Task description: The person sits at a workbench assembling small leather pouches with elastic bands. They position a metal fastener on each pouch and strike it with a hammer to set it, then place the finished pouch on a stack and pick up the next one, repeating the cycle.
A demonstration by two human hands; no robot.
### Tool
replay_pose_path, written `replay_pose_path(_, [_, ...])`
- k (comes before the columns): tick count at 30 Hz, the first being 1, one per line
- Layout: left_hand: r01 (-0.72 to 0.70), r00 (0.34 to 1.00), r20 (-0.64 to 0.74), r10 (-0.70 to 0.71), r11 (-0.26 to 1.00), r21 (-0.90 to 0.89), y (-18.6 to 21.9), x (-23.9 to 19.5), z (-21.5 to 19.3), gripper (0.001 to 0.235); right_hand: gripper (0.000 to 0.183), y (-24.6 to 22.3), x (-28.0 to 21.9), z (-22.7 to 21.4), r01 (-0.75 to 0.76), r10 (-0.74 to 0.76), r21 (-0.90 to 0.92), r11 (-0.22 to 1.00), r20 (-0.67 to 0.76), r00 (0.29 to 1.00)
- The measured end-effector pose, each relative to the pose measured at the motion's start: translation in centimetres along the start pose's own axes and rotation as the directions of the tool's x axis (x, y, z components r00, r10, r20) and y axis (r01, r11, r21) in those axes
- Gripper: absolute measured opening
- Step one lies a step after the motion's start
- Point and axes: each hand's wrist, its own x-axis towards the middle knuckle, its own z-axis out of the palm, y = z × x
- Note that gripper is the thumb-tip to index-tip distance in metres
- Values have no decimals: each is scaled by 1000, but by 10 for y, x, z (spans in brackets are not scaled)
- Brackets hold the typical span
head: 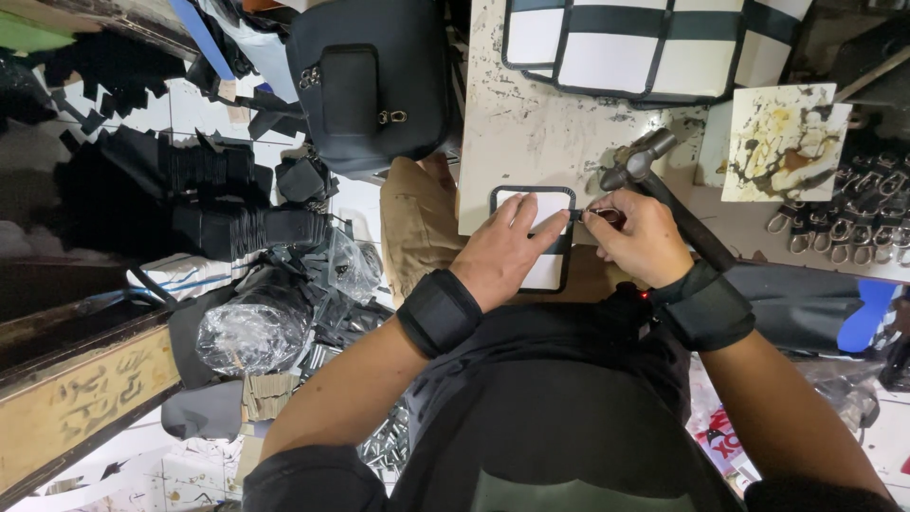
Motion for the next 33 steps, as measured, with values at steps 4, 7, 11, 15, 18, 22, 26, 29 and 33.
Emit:
replay_pose_path(4, [4, 999, 32, -5, 1000, 26, 3, 1, -8, 80, 28, -1, -1, -1, 2, -2, -9, 1000, 5, 1000])
replay_pose_path(7, [-7, 999, 33, 6, 999, 32, 6, 1, -7, 79, 30, 2, -1, 0, -5, 5, -21, 1000, 8, 1000])
replay_pose_path(11, [34, 996, -83, -30, 999, 42, 7, 2, -3, 73, 30, 2, -3, 1, 43, -43, -35, 998, -6, 999])
replay_pose_path(15, [58, 985, -159, -73, 994, -96, -3, 3, 53, 58, 29, 0, -9, 0, 66, -67, -35, 997, -31, 997])
replay_pose_path(18, [72, 973, -218, -74, 997, -16, -13, 9, 28, 67, 27, 8, -9, 4, 110, -111, -24, 994, -45, 993])
replay_pose_path(22, [147, 968, -196, -153, 988, -48, -20, 10, 26, 76, 25, 5, -13, -1, 110, -109, 12, 994, -29, 994])
replay_pose_path(26, [193, 978, -50, -204, 965, -176, -28, 10, 19, 75, 22, -1, -23, -7, 155, -153, 73, 985, -32, 988])
replay_pose_path(29, [186, 979, -22, -202, 935, -303, -30, 3, 21, 52, 21, -21, -41, -16, 193, -189, 128, 973, -47, 981])
replay_pose_path(33, [144, 974, -91, -209, 873, -465, -30, -12, -35, 6, 21, -48, -71, -34, 329, -318, 230, 916, -86, 944])
